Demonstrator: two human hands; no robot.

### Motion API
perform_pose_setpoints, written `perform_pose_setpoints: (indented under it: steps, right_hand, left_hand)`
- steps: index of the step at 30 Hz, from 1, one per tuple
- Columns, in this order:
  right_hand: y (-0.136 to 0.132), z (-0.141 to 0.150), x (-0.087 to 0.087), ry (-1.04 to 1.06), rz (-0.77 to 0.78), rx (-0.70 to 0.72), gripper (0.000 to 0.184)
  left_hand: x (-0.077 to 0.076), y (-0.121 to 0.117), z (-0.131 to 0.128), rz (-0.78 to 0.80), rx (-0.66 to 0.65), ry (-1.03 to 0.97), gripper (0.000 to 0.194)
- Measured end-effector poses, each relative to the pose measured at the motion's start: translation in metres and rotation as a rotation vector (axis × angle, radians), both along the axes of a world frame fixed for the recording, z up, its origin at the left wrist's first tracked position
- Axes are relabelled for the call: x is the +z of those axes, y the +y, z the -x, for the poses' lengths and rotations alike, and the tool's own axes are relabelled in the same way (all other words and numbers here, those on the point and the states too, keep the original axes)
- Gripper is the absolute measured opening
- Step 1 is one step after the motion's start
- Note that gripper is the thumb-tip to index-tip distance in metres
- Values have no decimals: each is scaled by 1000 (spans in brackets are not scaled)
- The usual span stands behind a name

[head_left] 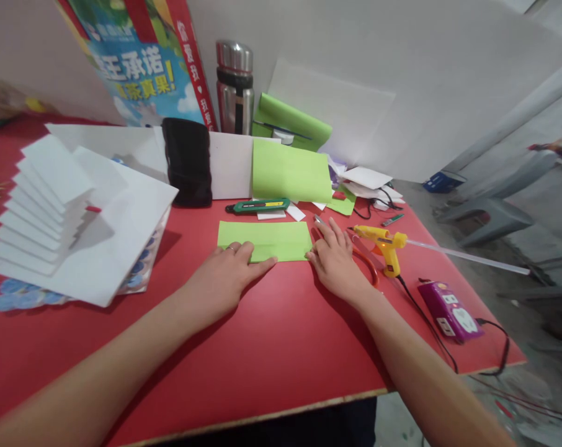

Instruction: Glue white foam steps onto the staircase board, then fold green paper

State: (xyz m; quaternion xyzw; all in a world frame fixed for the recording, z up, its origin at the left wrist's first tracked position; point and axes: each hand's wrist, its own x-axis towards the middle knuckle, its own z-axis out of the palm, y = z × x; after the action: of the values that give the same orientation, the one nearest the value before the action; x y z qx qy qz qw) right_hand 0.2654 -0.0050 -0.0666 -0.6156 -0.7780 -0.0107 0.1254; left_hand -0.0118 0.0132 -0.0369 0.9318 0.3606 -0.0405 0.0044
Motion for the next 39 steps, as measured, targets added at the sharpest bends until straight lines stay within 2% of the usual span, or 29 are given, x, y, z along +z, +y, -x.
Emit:
perform_pose_setpoints:
  steps: [10, 21, 24, 27, 29, 31, 33, 35, 39]
  right_hand:
    - [-1, -1, -1, -16, 4, -21, 24]
    - [-2, -1, -12, -35, -88, -107, 15]
    - [0, -4, -7, -11, -105, -93, 13]
    - [-4, -4, 9, 77, -180, -21, 17]
    - [-14, 0, 21, 138, -215, 75, 30]
    - [-29, 9, 28, 133, -166, 205, 47]
    - [-45, 20, 29, 64, -65, 351, 60]
    - [-56, 30, 23, -1, -11, 440, 60]
    - [-60, 40, 12, -41, -1, 406, 55]
  left_hand:
    - [0, -1, -1, -4, -4, -5, 76]
    - [3, -1, -6, 15, 8, 38, 79]
    - [5, -1, -7, 23, 15, 42, 78]
    - [7, -2, -8, 37, 29, 18, 78]
    - [7, -2, -7, 45, 26, -3, 77]
    - [6, -2, -6, 32, 19, -17, 77]
    - [6, -2, -5, 10, 17, -27, 76]
    - [5, -3, -5, -1, 18, -38, 73]
    - [6, -2, -7, 2, 21, -40, 71]
